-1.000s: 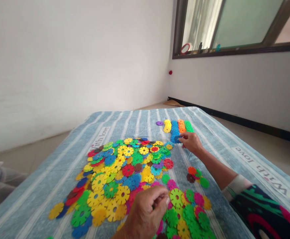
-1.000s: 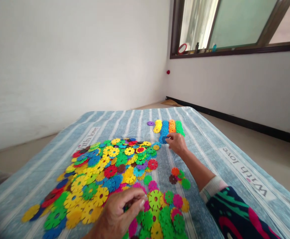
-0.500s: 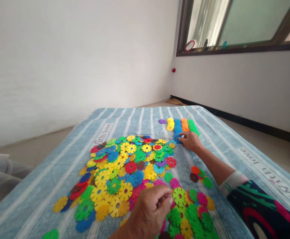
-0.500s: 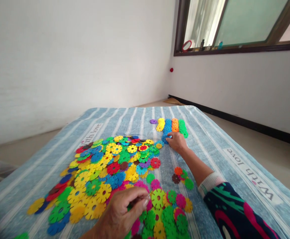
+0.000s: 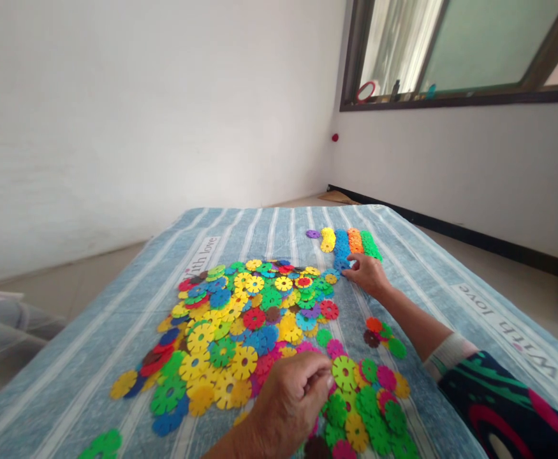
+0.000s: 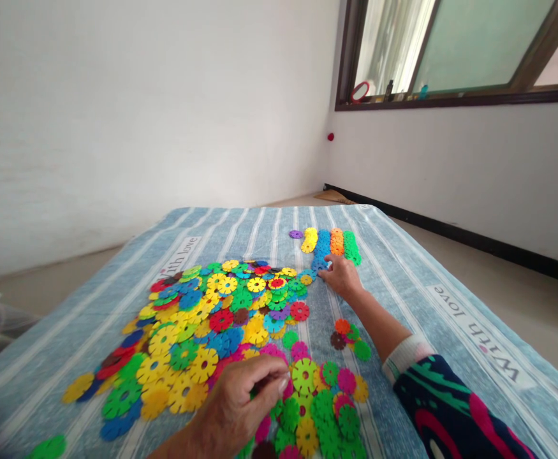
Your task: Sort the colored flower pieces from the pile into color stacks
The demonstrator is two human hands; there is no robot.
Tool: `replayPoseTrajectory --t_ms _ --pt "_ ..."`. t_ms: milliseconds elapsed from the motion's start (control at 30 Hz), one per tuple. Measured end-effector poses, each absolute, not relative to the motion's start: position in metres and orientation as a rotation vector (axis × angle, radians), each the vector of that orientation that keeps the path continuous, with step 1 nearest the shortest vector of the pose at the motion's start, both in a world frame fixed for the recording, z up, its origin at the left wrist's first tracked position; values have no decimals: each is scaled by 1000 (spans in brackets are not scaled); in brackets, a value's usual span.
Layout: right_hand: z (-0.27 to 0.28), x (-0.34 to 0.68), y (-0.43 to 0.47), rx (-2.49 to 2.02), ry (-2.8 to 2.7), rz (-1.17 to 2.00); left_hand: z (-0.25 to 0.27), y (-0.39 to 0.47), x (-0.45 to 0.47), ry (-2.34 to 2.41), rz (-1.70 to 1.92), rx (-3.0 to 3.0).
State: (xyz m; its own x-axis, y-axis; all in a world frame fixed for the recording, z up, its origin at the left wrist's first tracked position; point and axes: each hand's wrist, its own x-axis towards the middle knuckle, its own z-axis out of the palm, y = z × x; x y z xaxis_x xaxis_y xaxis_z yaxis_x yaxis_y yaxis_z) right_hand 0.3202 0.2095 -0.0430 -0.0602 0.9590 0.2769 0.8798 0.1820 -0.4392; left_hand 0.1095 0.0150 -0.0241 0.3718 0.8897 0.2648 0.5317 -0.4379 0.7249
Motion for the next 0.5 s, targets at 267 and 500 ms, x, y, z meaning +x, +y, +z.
replayPoseTrajectory --t_ms 267,500 --pt "-34 307 185 -1768 -2206 44 -24 14 109 1213 862 2131" --pt "-19 292 171 -1691 -2522 90 -25 15 109 1228 833 2158"
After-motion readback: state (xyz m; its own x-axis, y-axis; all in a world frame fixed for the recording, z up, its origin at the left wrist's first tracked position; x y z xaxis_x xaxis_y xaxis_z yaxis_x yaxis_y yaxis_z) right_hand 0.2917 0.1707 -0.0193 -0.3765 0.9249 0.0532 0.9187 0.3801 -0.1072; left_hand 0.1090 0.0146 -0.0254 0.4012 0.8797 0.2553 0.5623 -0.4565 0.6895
